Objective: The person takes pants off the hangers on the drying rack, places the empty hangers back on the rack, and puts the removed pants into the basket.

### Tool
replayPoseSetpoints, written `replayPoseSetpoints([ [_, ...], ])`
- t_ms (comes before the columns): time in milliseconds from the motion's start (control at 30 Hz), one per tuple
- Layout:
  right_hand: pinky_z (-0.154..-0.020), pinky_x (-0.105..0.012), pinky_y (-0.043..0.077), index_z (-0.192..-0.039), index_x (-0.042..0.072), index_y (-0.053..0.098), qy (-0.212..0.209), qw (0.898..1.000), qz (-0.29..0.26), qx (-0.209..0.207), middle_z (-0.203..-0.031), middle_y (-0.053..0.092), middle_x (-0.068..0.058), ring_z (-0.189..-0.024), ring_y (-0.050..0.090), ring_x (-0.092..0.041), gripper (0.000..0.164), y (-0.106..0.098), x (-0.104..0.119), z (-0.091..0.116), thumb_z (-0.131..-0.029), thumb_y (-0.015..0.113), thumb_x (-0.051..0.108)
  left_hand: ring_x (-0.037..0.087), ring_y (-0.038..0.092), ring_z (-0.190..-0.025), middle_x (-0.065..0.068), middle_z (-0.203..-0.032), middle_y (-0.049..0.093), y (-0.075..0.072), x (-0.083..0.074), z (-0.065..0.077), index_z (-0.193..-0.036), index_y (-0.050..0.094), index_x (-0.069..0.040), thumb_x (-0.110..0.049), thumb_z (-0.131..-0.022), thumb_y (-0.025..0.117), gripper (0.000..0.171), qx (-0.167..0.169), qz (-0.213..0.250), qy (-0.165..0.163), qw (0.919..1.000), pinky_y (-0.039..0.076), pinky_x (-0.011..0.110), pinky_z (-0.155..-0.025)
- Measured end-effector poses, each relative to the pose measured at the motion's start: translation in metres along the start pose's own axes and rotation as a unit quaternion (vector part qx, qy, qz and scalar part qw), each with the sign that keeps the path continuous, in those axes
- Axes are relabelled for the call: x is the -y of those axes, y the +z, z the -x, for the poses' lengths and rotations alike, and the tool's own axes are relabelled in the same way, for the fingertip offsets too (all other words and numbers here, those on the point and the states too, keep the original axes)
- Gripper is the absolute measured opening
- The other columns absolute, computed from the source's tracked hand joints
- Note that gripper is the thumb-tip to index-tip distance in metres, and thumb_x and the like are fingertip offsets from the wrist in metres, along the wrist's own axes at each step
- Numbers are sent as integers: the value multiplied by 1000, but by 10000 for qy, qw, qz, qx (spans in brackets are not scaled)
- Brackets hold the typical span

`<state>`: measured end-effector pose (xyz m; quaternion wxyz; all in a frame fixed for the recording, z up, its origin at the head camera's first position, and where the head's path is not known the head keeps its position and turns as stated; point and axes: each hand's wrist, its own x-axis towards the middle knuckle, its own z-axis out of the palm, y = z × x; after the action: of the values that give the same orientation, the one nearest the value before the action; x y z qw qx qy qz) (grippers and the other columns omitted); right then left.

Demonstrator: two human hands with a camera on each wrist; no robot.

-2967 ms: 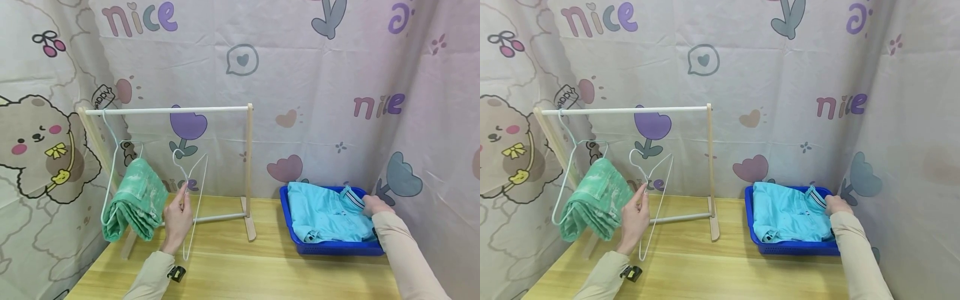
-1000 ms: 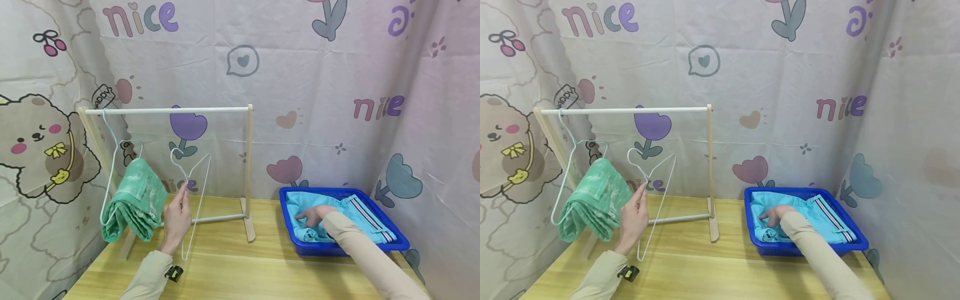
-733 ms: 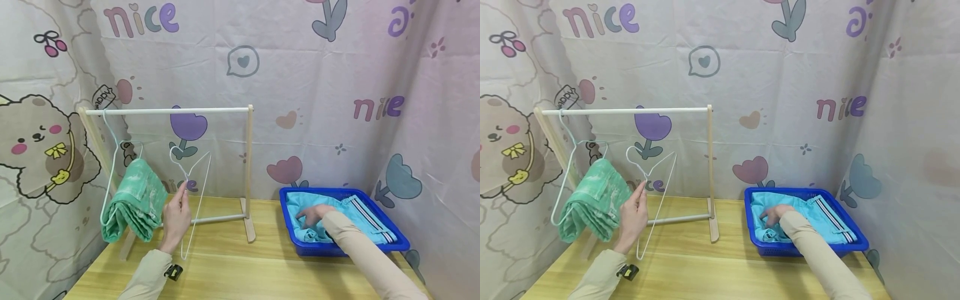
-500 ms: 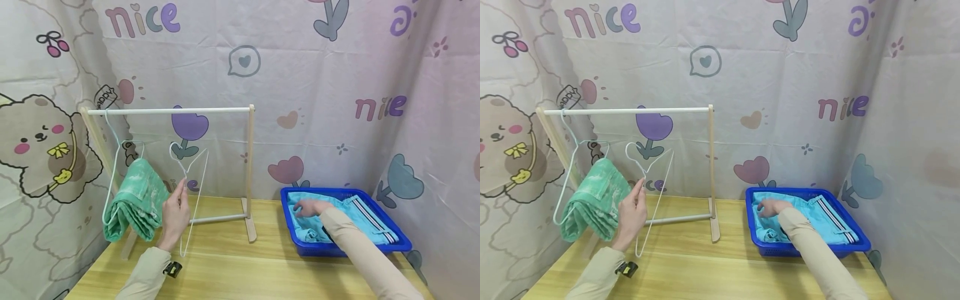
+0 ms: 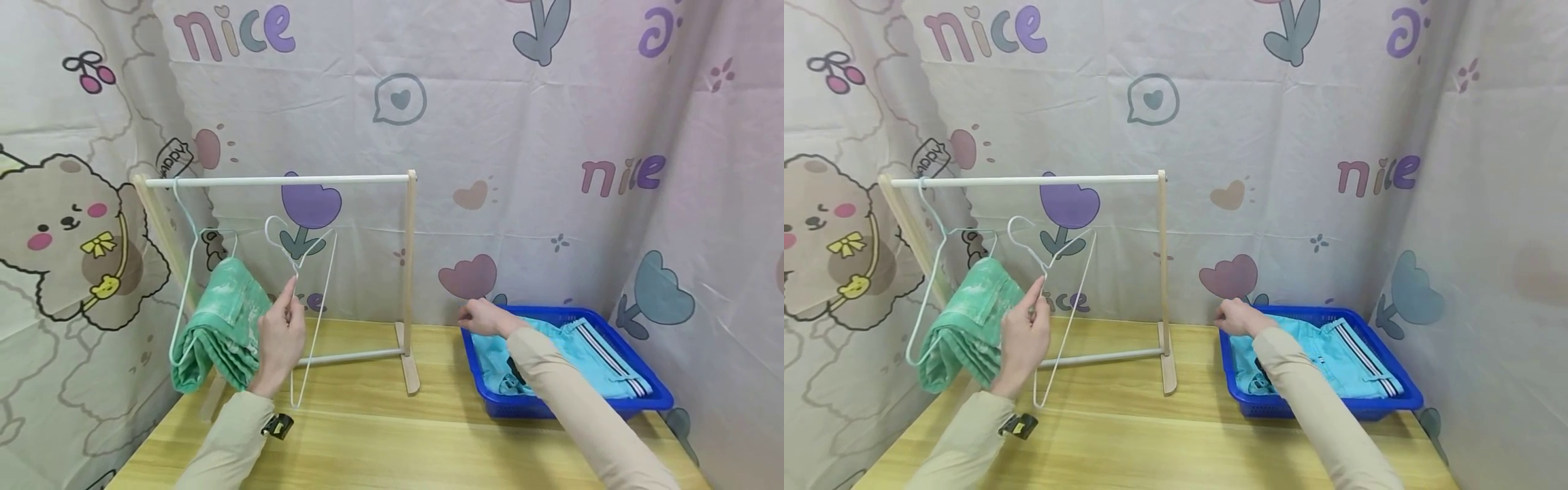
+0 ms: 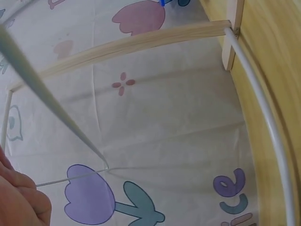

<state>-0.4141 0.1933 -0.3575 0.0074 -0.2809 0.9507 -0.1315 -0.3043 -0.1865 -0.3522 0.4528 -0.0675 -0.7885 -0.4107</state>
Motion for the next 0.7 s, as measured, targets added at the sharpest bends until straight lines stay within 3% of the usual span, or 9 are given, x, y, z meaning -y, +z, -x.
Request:
replayPoseSetpoints([
  [200, -66, -29, 50, -96, 7, 77, -440, 9977, -10, -517, -79, 69, -3, -65, 54, -10, 17, -5, 20, -13, -94, 59, 7, -1, 22, -40, -3, -50, 34, -4, -9, -8, -143, 51, -10, -8, -101, 43, 43, -92, 55, 35, 9999, 22, 24, -34],
  [467, -61, -26, 46, -86, 9, 74, -554, 9962, -99, -666, -70, 64, 1, -60, 52, -9, 19, -7, 43, -26, -95, 57, 8, 2, 24, -37, -2, -48, 34, -12, -20, -16, -143, 52, -17, -12, -102, 41, 43, -261, 79, -174, 9995, 23, 26, -33],
  [600, -66, -29, 52, -96, 7, 75, -492, 9953, -210, -806, -75, 69, -1, -64, 60, -8, 18, -6, 55, -31, -97, 57, 11, 3, 26, -39, -2, -50, 35, -14, -23, -19, -143, 52, -17, -12, -102, 42, 43, -278, 100, -199, 9994, 24, 26, -34],
  [700, -76, -33, 56, -112, 5, 73, -381, 9929, -401, -1055, -90, 73, -6, -78, 68, -14, 23, -5, 63, -35, -99, 57, 15, 3, 26, -39, -1, -50, 36, -15, -23, -20, -143, 52, -16, -11, -101, 42, 43, -285, 82, -193, 9994, 24, 26, -35],
])
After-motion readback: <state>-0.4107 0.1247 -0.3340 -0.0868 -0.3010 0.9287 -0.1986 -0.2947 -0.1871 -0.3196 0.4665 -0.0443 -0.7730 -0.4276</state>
